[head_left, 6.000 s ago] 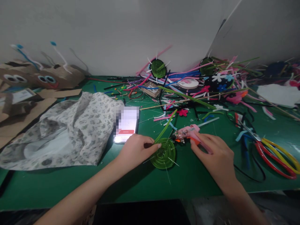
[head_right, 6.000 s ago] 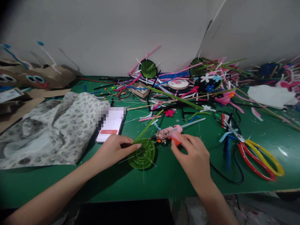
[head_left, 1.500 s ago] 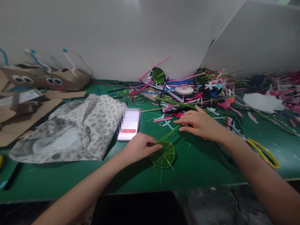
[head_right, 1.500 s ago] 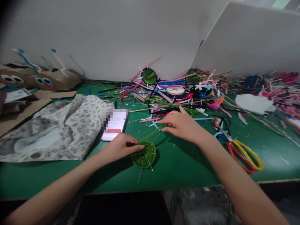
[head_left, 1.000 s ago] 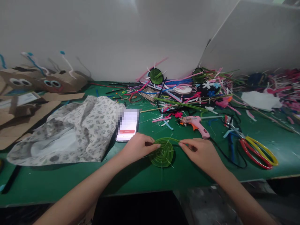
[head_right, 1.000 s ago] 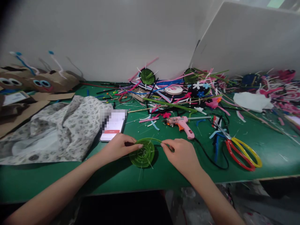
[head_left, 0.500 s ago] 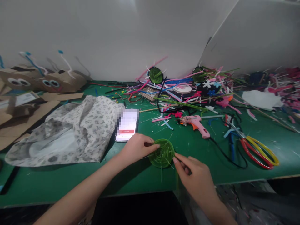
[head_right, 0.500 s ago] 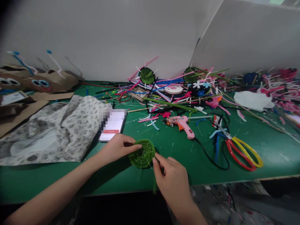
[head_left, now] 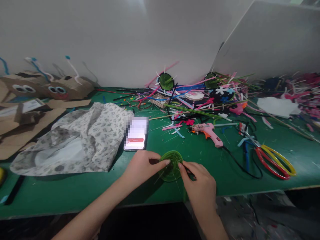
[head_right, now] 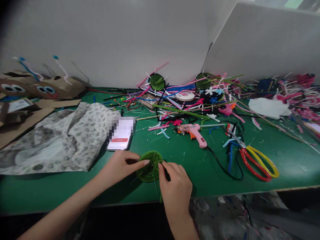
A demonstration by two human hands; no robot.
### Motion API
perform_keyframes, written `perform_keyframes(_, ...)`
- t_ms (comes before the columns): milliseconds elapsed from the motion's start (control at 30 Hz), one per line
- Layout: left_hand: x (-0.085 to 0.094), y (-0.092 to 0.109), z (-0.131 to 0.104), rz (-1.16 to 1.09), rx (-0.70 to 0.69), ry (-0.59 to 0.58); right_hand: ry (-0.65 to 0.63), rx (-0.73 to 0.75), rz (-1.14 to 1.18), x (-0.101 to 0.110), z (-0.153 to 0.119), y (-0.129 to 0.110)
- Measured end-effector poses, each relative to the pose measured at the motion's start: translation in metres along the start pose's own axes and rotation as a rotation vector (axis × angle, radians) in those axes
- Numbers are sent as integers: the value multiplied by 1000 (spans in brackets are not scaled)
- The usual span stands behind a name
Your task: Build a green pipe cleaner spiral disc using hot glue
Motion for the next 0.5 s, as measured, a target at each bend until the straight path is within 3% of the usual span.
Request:
perform_keyframes(100, 5, -1, -15, 61, 18, -53, -20, 20, 27, 0, 6, 4)
perform_keyframes(200, 19, -1, -28, 67, -4, -94, -87, 145, 70, 1, 23, 3)
perform_keyframes(400, 59, 12, -17, 39, -19, 57, -497, 666, -62, -18, 54, -33)
perform_keyframes(500, 62, 31, 0, -14, -90, 77, -557, 886, -150, -20, 55, -56)
Point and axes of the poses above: each hand's wrist, its own z-axis towards the middle knuckle, its own x-axis out of the back of the hand, y = z × x, the point moved 9 cm from there along z, towards the middle knuckle, and after that the axes turned 12 degrees about x, right-handed, at the moved point
